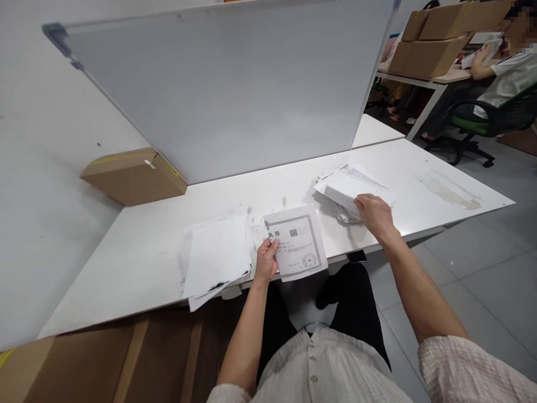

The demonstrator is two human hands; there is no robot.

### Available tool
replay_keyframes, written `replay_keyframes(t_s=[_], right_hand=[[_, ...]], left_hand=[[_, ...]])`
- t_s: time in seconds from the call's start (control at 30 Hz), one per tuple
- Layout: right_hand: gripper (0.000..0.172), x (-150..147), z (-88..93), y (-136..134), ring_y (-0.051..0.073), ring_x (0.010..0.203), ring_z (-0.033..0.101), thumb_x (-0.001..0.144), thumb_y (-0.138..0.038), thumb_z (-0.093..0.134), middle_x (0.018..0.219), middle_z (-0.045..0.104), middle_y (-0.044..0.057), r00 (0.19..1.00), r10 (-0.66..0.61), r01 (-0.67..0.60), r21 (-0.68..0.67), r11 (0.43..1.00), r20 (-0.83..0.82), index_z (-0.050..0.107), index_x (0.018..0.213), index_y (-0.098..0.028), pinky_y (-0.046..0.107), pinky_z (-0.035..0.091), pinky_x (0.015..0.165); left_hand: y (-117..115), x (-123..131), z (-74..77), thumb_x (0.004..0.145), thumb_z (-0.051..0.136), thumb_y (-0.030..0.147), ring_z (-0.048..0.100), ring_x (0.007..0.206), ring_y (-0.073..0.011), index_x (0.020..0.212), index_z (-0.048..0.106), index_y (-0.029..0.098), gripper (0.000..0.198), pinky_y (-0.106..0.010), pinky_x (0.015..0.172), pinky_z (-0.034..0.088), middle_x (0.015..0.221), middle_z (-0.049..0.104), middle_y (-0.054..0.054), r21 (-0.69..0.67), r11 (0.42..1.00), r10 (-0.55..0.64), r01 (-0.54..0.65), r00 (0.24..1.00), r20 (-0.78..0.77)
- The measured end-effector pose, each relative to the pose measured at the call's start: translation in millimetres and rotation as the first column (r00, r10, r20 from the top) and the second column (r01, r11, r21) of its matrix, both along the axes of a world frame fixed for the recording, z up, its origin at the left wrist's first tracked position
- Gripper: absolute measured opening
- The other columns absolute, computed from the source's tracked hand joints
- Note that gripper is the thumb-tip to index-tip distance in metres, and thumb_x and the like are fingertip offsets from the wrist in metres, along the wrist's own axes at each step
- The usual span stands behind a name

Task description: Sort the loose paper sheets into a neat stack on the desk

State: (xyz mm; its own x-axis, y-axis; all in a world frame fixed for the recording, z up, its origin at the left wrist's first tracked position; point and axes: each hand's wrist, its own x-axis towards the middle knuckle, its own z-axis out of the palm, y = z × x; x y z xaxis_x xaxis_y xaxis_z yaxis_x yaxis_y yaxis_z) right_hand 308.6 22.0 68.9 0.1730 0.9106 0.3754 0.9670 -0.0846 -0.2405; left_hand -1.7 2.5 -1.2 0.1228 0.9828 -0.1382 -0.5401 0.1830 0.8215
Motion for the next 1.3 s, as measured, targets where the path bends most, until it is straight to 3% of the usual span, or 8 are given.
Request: replay_keyframes(t_s=[0.13,0.27,0.37,0.43,0.5,0.77,0.97,1.3], right_hand=[[0.025,-13,26.7,-26,0.023,0.091,0.06,0.089,-0.029,0.043,0.1,0.068,0.009,0.998,0.017,0.001,0.3,0.954,-0.055,0.066,0.089,-0.019,0.032,0.044,0.07],[0.019,-29,58.9,-57,0.016,0.072,0.058,0.086,-0.035,0.052,0.079,0.064,0.004,0.932,0.151,0.038,0.502,0.864,-0.33,0.063,0.085,-0.019,0.03,0.044,0.067],[0.019,-40,64.8,-70,0.012,0.058,0.049,0.081,-0.039,0.06,0.067,0.055,-0.001,0.686,0.279,0.175,0.525,0.833,-0.672,0.059,0.08,-0.019,0.027,0.041,0.057],[0.021,-49,53.7,-70,0.011,0.055,0.047,0.079,-0.041,0.061,0.065,0.052,-0.002,0.489,0.31,0.173,0.438,0.882,-0.816,0.057,0.079,-0.02,0.025,0.039,0.053],[0.023,-62,32.3,-66,0.011,0.054,0.046,0.078,-0.043,0.06,0.063,0.052,-0.003,0.414,0.241,0.078,0.298,0.951,-0.878,0.056,0.077,-0.02,0.024,0.038,0.051],[0.028,-113,-53.5,-56,0.015,0.059,0.051,0.083,-0.045,0.046,0.066,0.06,0.001,0.661,0.015,0.006,0.024,1.0,-0.75,0.056,0.082,-0.019,0.026,0.038,0.058],[0.027,-122,-60.7,-57,0.016,0.061,0.053,0.085,-0.045,0.043,0.067,0.061,0.001,0.692,0.0,0.003,0.003,1.0,-0.722,0.055,0.084,-0.02,0.027,0.038,0.059],[0.03,-122,-62.3,-55,0.018,0.063,0.056,0.084,-0.046,0.042,0.07,0.064,0.004,0.703,-0.012,-0.007,-0.024,1.0,-0.711,0.057,0.085,-0.02,0.028,0.039,0.06]], left_hand=[[-2,2,3.9,0.066,0.075,0.035,0.063,0.1,-0.0222,0.095,0.066,0.017,0.035,-0.037,0.094,0.046,0.099,0.07,-0.007,0.002,1.0,0.012,-0.012,1.0,-0.012],[-2,4,2.3,0.066,0.075,0.036,0.063,0.1,-0.0226,0.097,0.066,0.016,0.038,-0.038,0.093,0.046,0.098,0.071,-0.007,0.018,1.0,0.019,-0.019,1.0,0.005],[-2,4,0.4,0.066,0.075,0.037,0.063,0.099,-0.0225,0.097,0.065,0.016,0.039,-0.037,0.092,0.046,0.095,0.071,-0.007,0.027,0.999,0.029,-0.029,1.0,-0.002],[-1,4,0.2,0.065,0.075,0.037,0.064,0.097,-0.0221,0.095,0.065,0.016,0.037,-0.037,0.091,0.047,0.092,0.071,-0.006,0.022,0.999,0.03,-0.029,0.999,-0.014],[-1,5,0.3,0.065,0.076,0.037,0.065,0.093,-0.0215,0.09,0.066,0.016,0.035,-0.036,0.089,0.048,0.088,0.072,-0.006,0.017,0.999,0.038,-0.038,0.999,-0.033],[-1,6,-11.3,0.073,0.066,0.047,0.064,0.086,-0.0181,0.092,0.064,0.016,0.036,-0.031,0.08,0.049,0.087,0.069,-0.005,0.071,0.994,0.094,-0.085,0.986,-0.135],[-4,3,-14.8,0.08,0.056,0.051,0.058,0.071,-0.0131,0.083,0.061,0.016,0.036,-0.025,0.068,0.046,0.074,0.063,-0.001,0.167,0.983,0.134,-0.078,0.922,-0.364],[-10,2,-6.5,0.083,0.047,0.057,0.052,0.066,-0.0133,0.075,0.057,0.016,0.043,-0.025,0.064,0.043,0.068,0.055,0.0,0.235,0.971,0.154,-0.044,0.868,-0.472]])
